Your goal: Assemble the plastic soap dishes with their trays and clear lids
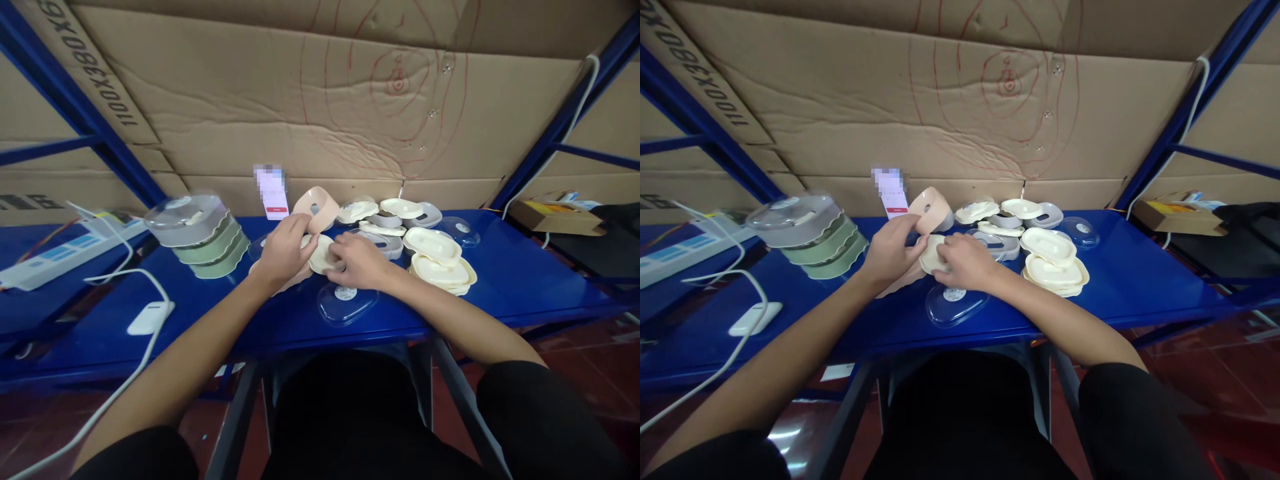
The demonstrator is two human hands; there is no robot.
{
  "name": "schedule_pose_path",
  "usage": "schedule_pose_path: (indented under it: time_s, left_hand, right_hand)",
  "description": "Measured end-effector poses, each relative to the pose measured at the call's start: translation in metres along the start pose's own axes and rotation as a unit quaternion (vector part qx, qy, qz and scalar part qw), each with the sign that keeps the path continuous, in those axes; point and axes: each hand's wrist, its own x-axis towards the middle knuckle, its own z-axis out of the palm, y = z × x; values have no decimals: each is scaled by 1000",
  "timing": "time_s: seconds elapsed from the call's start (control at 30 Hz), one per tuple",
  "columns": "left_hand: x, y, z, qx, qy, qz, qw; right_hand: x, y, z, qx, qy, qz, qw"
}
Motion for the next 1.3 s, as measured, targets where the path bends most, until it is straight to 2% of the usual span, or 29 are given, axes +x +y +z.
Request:
schedule_pose_path:
  time_s: [0.1, 0.17, 0.27, 0.33, 0.4, 0.53, 0.7, 0.83, 0.9, 0.93, 1.0, 1.07, 1.13, 1.17, 1.23, 1.3]
  left_hand:
    - [2, 3, -8, 56, -26, 111, 992]
    - [3, 8, -11, 91, -29, 185, 978]
    - [2, 18, -15, 122, -13, 268, 955]
    - [-1, 26, -17, 126, -5, 309, 943]
    - [-3, 33, -20, 120, -6, 342, 932]
    - [-7, 45, -25, 117, -12, 384, 916]
    - [-11, 58, -19, 110, 2, 426, 898]
    - [-14, 57, -9, 73, 37, 440, 894]
    - [-13, 49, -2, 38, 72, 402, 912]
    - [-12, 42, 2, 19, 87, 359, 929]
    - [-9, 27, 8, 5, 81, 204, 976]
    - [-4, 12, 12, 29, 15, 13, 999]
    - [0, 0, 13, 64, -79, -139, 985]
    - [2, -3, 13, 75, -122, -188, 972]
    - [4, -6, 11, 80, -184, -232, 952]
    - [6, -6, 10, 70, -202, -237, 948]
  right_hand:
    - [-6, 14, -5, 84, 153, 108, 979]
    - [-7, 22, -6, 148, 218, 145, 954]
    - [-5, 24, -4, 252, 201, 148, 935]
    - [-4, 19, -4, 286, 184, 155, 928]
    - [-4, 13, -7, 318, 177, 176, 915]
    - [-4, 11, -13, 407, 148, 230, 871]
    - [-1, 13, -15, 395, 146, 302, 855]
    - [-2, 18, -17, 406, 171, 304, 845]
    - [-4, 25, -16, 393, 218, 289, 846]
    - [-6, 29, -16, 379, 241, 280, 849]
    - [-9, 38, -12, 347, 276, 256, 859]
    - [-12, 44, -8, 316, 292, 226, 874]
    - [-14, 46, -2, 289, 291, 198, 890]
    - [-15, 44, 0, 277, 288, 187, 898]
    - [-16, 39, 5, 250, 277, 166, 913]
    - [-18, 32, 9, 225, 263, 157, 925]
